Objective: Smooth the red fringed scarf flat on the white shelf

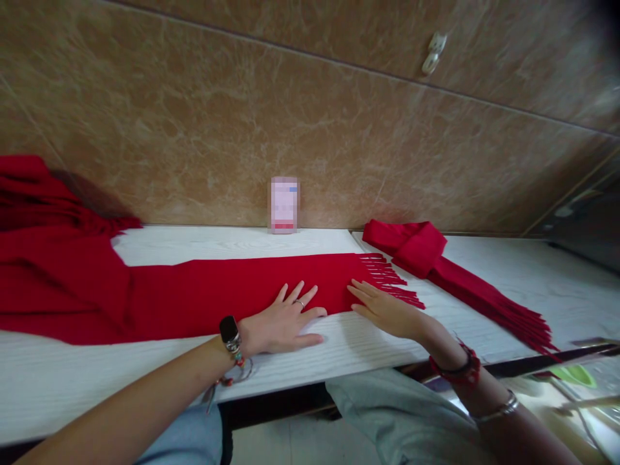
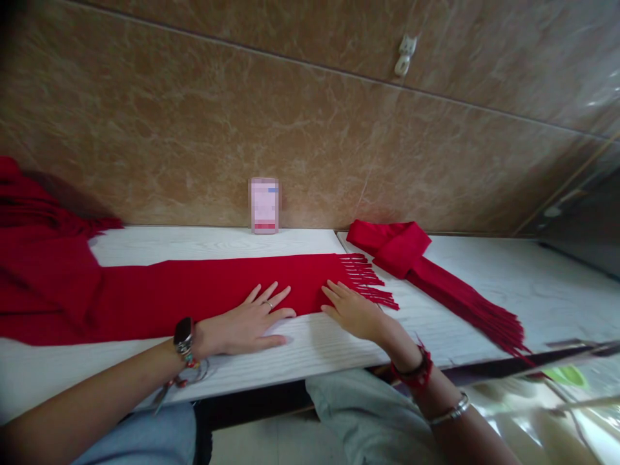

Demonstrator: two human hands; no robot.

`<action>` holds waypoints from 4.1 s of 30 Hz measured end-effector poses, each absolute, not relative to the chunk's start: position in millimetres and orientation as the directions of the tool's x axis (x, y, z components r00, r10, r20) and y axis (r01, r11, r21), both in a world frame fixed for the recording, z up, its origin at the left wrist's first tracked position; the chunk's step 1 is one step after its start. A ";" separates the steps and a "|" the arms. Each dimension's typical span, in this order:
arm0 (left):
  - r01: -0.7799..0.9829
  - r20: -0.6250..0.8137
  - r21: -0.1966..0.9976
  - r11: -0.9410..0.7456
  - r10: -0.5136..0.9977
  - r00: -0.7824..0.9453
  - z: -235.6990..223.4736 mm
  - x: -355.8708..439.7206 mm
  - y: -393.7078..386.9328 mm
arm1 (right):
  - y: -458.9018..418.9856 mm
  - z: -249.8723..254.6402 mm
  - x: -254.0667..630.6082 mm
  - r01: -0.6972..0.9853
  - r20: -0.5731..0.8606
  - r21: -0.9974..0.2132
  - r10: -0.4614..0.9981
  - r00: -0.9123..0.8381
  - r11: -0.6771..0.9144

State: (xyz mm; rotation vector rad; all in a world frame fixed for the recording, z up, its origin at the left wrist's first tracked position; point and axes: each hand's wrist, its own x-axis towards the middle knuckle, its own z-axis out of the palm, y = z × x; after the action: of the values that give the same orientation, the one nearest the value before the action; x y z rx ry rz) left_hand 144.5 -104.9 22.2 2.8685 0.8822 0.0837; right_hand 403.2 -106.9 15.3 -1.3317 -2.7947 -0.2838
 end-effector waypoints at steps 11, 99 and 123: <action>0.547 0.008 0.139 -0.826 0.553 0.833 19.2 143.6 -103.3 | -95.8 4.1 414.7 0.660 0.126 0.324 0.661 -0.740 0.677; 0.809 0.126 -0.219 -0.545 0.807 0.577 25.7 144.8 -111.9 | -103.4 16.1 354.6 0.657 0.235 -0.122 0.665 -0.709 0.744; 0.671 0.214 -0.170 -0.722 0.638 0.740 26.0 142.0 -102.1 | -106.2 24.6 352.2 0.687 0.312 0.205 0.618 -0.721 0.697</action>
State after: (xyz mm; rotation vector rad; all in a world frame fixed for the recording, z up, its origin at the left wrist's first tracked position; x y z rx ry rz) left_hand 142.0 -102.1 26.0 3.1488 1.2040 0.2392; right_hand 352.2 -106.2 24.6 -1.0484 -2.6877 -0.4555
